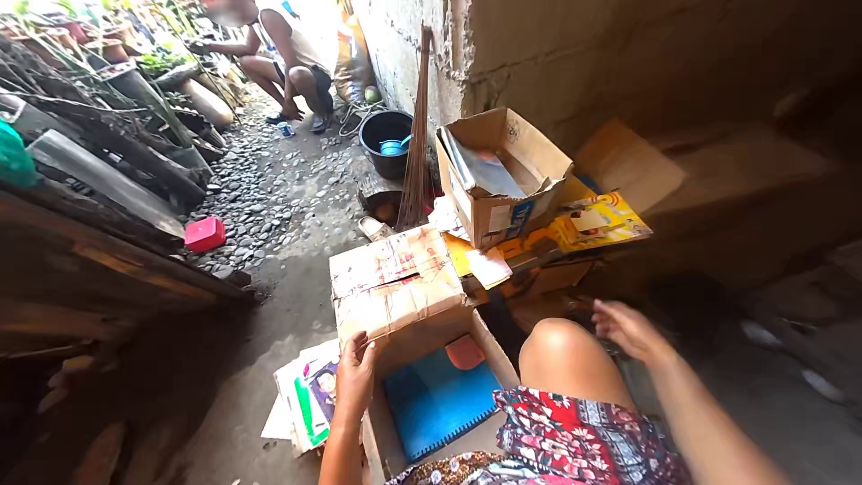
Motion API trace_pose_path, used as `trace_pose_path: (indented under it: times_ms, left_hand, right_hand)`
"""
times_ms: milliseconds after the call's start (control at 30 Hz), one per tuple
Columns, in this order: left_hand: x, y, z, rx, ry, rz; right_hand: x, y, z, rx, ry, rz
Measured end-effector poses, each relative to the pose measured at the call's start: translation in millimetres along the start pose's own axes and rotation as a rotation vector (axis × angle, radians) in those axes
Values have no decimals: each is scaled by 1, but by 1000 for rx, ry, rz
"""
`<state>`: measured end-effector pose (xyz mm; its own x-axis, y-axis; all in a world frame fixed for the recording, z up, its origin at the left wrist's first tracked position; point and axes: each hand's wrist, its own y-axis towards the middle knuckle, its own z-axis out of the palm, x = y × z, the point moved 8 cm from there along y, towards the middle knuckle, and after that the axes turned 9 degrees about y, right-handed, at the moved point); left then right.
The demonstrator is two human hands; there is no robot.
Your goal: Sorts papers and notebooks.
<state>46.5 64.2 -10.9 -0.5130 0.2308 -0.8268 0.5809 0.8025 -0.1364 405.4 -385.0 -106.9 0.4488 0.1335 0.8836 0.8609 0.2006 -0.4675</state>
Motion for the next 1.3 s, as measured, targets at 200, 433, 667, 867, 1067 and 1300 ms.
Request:
trace_pose_path:
  times_ms: [200, 433, 667, 867, 1067, 1300]
  left_hand:
    - [-5, 5, -5, -30, 33, 7]
    - [-7, 10, -7, -38, 36, 24]
    - [-2, 17, -9, -34, 37, -7]
    - [-10, 19, -7, -34, 44, 12]
    - [-8, 21, -4, -23, 47, 7]
    - [-10, 21, -7, -36, 45, 2]
  right_hand:
    - [144, 31, -1, -372, -352, -445]
    - [183, 69, 30, -382, -605, -391]
    - [193, 101, 26, -178, -760, -300]
    - [191, 104, 23, -165, -821, -334]
    - [187, 115, 23, -48, -800, -344]
    - [187, 138, 19, 134, -903, -301]
